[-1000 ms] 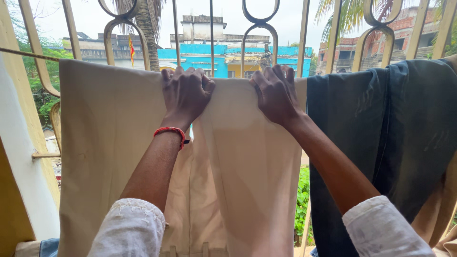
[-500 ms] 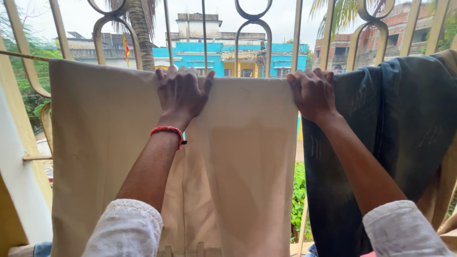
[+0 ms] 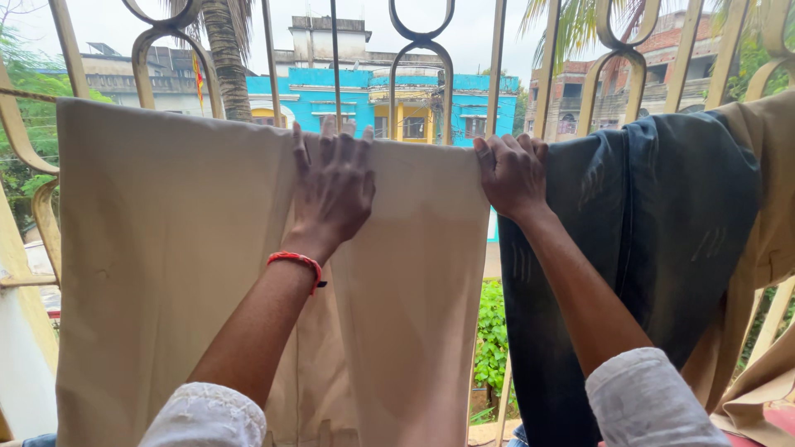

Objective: The person hangs a pair of light-colored trousers and a pair of dark jeans on a clothesline on a balcony. They use both hands to spread the garments and secure them with multiple plastic clothespins.

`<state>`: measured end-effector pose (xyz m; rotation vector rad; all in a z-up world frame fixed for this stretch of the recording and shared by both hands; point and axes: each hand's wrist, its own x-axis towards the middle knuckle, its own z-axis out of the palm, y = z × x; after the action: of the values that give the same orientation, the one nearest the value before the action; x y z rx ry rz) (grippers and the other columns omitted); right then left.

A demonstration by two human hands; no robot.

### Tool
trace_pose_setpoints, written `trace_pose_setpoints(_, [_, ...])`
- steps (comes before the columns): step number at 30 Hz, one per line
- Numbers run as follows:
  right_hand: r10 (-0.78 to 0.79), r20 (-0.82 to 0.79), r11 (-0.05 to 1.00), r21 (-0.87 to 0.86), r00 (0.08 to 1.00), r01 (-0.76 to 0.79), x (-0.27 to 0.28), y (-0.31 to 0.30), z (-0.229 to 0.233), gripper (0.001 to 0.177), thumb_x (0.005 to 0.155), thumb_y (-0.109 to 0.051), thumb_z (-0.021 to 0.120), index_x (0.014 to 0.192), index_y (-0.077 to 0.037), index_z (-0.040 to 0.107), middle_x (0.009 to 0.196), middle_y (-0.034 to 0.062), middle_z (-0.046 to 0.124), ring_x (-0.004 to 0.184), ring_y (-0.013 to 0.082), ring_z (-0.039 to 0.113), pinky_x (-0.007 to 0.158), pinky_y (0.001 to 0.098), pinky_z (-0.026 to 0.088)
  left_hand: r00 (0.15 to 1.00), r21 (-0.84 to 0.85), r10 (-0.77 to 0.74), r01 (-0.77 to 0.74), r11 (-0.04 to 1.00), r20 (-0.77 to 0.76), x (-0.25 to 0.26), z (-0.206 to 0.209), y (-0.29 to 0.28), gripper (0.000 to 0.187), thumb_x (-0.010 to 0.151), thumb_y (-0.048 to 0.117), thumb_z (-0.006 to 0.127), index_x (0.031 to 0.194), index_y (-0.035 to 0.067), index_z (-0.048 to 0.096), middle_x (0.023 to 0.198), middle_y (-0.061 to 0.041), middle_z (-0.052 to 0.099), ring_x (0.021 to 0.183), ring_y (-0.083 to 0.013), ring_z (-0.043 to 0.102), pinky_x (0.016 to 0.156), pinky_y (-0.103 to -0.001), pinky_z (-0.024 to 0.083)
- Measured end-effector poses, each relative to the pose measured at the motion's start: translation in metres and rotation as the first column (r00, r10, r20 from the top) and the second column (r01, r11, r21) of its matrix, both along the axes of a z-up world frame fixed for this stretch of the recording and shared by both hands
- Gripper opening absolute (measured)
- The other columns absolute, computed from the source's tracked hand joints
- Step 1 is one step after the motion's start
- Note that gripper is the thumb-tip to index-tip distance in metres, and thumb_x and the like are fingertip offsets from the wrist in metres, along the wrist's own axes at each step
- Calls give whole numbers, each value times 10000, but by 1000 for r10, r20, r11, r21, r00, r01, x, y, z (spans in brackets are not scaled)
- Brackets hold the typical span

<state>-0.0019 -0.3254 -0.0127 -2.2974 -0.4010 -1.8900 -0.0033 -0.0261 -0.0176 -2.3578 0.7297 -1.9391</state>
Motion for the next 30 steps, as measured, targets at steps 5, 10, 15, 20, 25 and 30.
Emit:
trace_pose_setpoints(5, [-44, -21, 999, 15, 999, 44, -2, 2, -4, 495, 1119, -422, 417, 984, -62, 730, 960, 154, 697, 1011, 339, 590, 1021, 473, 333, 990, -3, -119, 119, 993, -74, 1, -1, -43, 705, 925, 478, 606, 1526, 163, 416, 1570, -156, 399, 1522, -357, 232, 1214, -668, -34])
trace_pose_setpoints(10, [-16, -1, 1000, -1, 1000, 16, -10, 4, -1, 483, 1110, -417, 415, 1013, -60, 725, 950, 149, 695, 993, 333, 601, 1000, 464, 351, 987, 86, -143, 149, 985, -71, -7, 1, -86, 684, 890, 489, 606, 1467, 153, 460, 1481, -149, 462, 1445, -345, 331, 1204, -647, 31])
trace_pose_setpoints(15, [-40, -10, 997, -67, 999, 39, -19, -1, -2, 498, 1122, -431, 407, 927, -67, 687, 945, 143, 691, 980, 334, 610, 959, 456, 375, 968, 23, -228, 231, 973, -101, -13, -8, -102, 560, 940, 416, 631, 1414, 135, 534, 1240, -109, 553, 1264, -317, 476, 1212, -611, 177])
trace_pose_setpoints(20, [-41, -70, 997, -69, 997, 36, -30, -1, 5, 511, 1113, -446, 403, 868, -79, 662, 853, 133, 666, 898, 324, 618, 921, 459, 391, 975, -18, -212, 211, 977, -65, -15, -6, -105, 476, 974, 408, 632, 1331, 99, 571, 1184, -121, 560, 1209, -314, 497, 1206, -614, 207])
trace_pose_setpoints(25, [-59, -106, 998, -45, 993, 55, -34, 4, 12, 525, 1102, -459, 408, 824, -90, 657, 812, 125, 670, 867, 323, 638, 904, 474, 396, 986, -174, -169, 168, 970, 9, -23, -9, -127, 452, 944, 469, 640, 1158, 75, 580, 1146, -171, 546, 1293, -397, 452, 1210, -673, 127])
trace_pose_setpoints(30, [56, -61, 990, -130, 997, -64, -34, -5, 19, 484, 1095, -462, 447, 898, -83, 675, 897, 141, 702, 937, 343, 659, 931, 491, 432, 985, -208, -142, 160, 965, 98, -18, -15, -141, 464, 957, 476, 626, 1178, 73, 558, 1233, -193, 540, 1425, -442, 360, 1186, -709, 59])
